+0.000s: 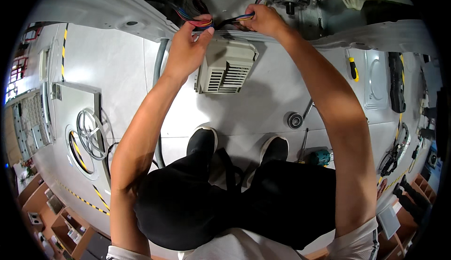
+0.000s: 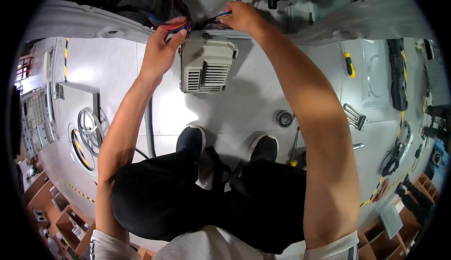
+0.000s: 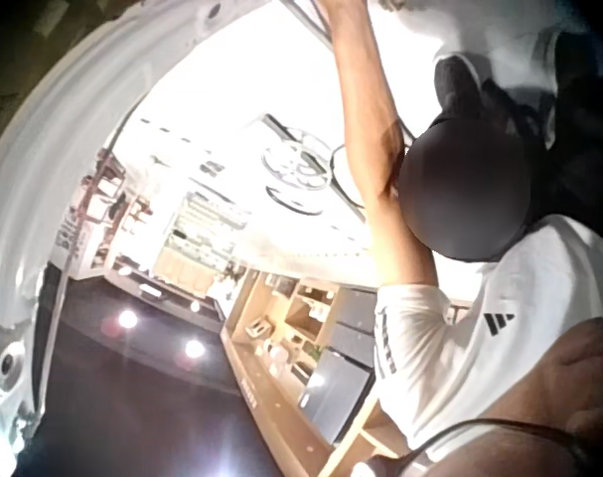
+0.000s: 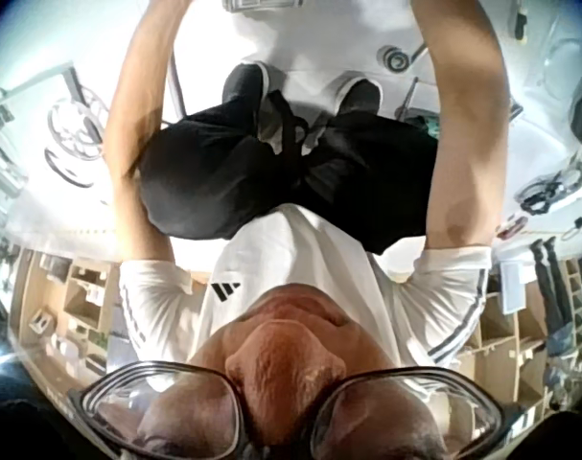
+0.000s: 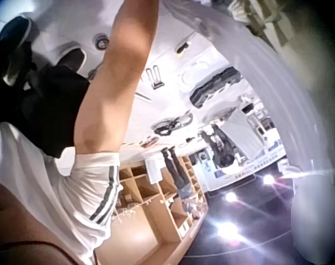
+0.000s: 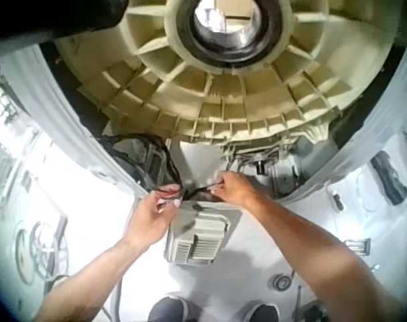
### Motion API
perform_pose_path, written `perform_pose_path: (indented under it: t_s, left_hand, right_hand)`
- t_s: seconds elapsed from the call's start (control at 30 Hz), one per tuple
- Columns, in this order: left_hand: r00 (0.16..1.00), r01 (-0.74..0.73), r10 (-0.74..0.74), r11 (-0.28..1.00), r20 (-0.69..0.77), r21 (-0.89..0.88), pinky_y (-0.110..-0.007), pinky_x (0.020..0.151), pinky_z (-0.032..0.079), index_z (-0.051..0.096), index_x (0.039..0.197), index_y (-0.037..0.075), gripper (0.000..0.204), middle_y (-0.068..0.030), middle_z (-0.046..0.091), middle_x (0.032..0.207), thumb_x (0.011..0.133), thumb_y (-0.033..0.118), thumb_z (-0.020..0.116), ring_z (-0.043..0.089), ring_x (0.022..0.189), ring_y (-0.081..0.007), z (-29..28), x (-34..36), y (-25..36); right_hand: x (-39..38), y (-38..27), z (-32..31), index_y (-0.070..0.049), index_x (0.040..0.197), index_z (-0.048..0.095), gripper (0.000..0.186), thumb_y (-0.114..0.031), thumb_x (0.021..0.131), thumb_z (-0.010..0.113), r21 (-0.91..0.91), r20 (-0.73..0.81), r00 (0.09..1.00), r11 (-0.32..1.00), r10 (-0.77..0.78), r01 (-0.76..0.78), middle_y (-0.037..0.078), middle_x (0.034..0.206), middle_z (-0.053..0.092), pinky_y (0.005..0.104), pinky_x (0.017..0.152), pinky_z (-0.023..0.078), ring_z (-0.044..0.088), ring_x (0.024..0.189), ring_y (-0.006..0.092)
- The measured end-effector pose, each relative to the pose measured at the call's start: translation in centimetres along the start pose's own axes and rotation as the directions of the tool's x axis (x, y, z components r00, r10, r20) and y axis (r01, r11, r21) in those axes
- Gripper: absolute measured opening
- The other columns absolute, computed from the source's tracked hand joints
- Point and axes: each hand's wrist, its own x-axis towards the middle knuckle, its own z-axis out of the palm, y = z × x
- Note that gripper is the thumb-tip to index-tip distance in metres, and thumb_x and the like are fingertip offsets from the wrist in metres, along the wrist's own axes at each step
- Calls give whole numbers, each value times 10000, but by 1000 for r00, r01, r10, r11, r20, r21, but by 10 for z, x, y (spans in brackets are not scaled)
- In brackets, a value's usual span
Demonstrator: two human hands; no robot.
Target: The person manipulates internal wiring and components of a disassembled washing machine, connecting a grey electronic control module to the wire harness by hand while seated on the floor.
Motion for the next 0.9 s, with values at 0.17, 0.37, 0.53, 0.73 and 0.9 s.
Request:
perform_pose_path:
  t_s: [0.17,0.37,0.53,0.73,0.9]
  left_hand:
    - [1000,-19,17,997,-26,-79,-244,877,412,573,1178,49,272,-36,619,1051,921,138,575,541,968,-94,1,2,3]
    - [983,-156,141,979,-114,-133,-189,758,400,594,1118,12,222,-14,624,972,910,86,573,501,826,-37,10,6,8]
    - [980,-187,173,971,-103,-147,-186,762,408,589,1119,2,219,-22,624,1025,911,70,574,508,841,-33,8,6,15]
    - [977,-213,208,959,-49,-185,-281,990,390,564,1147,-8,238,-115,560,1247,922,67,548,540,1095,-146,1,1,22]
    - [969,-245,239,953,-59,-178,-295,1022,357,557,1161,-9,252,-119,532,1278,916,50,554,504,1147,-157,1,4,28]
  right_hand:
    - [1,-17,-5,-28,1034,541,346,-218,792,700,134,-218,975,991,50,-21,90,810,692,319,706,506,671,787,219]
    - [4,-5,-9,-32,1033,582,380,-298,782,684,116,-203,968,986,145,-123,132,884,684,377,748,500,651,798,306]
    - [12,3,-7,-44,1197,547,467,-303,811,583,-1,153,984,996,91,-92,170,1131,612,403,883,454,585,1024,349]
    - [29,3,9,-15,1130,577,411,-208,771,619,-118,404,909,991,107,-64,179,1105,618,371,881,447,576,1058,306]
    - [36,6,15,-73,1025,646,258,-167,789,599,-120,267,960,991,83,-52,139,1038,644,378,837,469,607,962,305]
